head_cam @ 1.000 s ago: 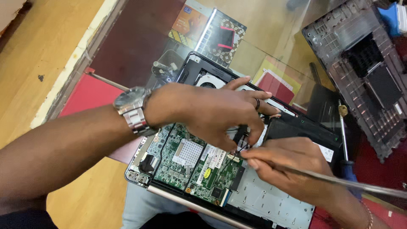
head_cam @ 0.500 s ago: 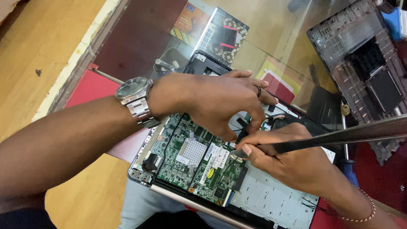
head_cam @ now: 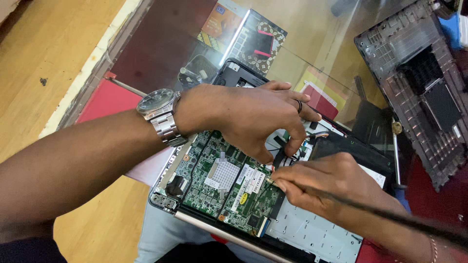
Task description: The person removes the laptop battery using a plastic pry tool and their hands. They then use a screwdriver to remove screws from the motherboard area and lift a small metal bracket.
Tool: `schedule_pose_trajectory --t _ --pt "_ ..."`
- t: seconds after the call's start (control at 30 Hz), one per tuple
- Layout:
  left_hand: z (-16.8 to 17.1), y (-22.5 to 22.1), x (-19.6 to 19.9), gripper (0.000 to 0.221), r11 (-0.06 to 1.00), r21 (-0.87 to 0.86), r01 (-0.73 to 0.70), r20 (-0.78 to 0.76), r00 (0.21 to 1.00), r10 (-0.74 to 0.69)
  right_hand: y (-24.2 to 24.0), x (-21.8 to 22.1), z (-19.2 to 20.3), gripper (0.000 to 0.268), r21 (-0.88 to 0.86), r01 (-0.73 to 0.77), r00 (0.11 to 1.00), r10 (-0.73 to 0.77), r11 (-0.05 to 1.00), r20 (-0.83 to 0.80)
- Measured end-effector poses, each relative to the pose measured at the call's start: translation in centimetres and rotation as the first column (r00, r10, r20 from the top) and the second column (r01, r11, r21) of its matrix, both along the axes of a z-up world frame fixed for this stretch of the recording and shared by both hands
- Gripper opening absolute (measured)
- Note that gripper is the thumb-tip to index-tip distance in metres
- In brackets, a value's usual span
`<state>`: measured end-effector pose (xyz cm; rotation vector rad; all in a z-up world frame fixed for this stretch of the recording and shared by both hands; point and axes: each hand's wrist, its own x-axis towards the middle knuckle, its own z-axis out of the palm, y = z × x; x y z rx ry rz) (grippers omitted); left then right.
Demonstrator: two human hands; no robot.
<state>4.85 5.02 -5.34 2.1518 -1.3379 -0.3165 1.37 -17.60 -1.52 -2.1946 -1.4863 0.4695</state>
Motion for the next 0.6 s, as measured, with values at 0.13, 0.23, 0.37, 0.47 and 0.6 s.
schedule_pose_trajectory --t 0.13,0.23,0.37,0.47,0.6 --pt "0.0 0.0 0.0 0.034 1.000 -0.002 -0.003 -0.013 1.000 0.003 -0.3 -0.9 -0.2 0.017 0.088 0.003 0.997 -0.010 0.996 0.078" --pt "-0.2 0.2 0.0 0.034 1.000 -0.011 -0.006 -0.005 1.000 0.006 -0.8 -0.7 -0.7 0.016 0.137 0.019 0.997 -0.030 0.990 0.078" --pt "0.8 0.1 -0.3 0.032 1.000 0.021 -0.022 -0.059 0.998 0.023 -1.7 -0.2 -0.1 0.014 0.236 0.148 0.989 -0.140 0.961 -0.052" --pt "1.9 0.0 -0.7 0.038 1.000 -0.009 0.012 -0.031 0.999 -0.012 -4.5 -0.2 0.6 0.027 0.156 0.428 0.899 -0.436 0.890 0.022" --pt "1.9 -0.2 -1.3 0.045 0.999 0.040 -0.017 -0.008 1.000 0.018 -6.9 -1.3 -0.5 0.023 0.279 0.538 0.831 -0.556 0.795 -0.019"
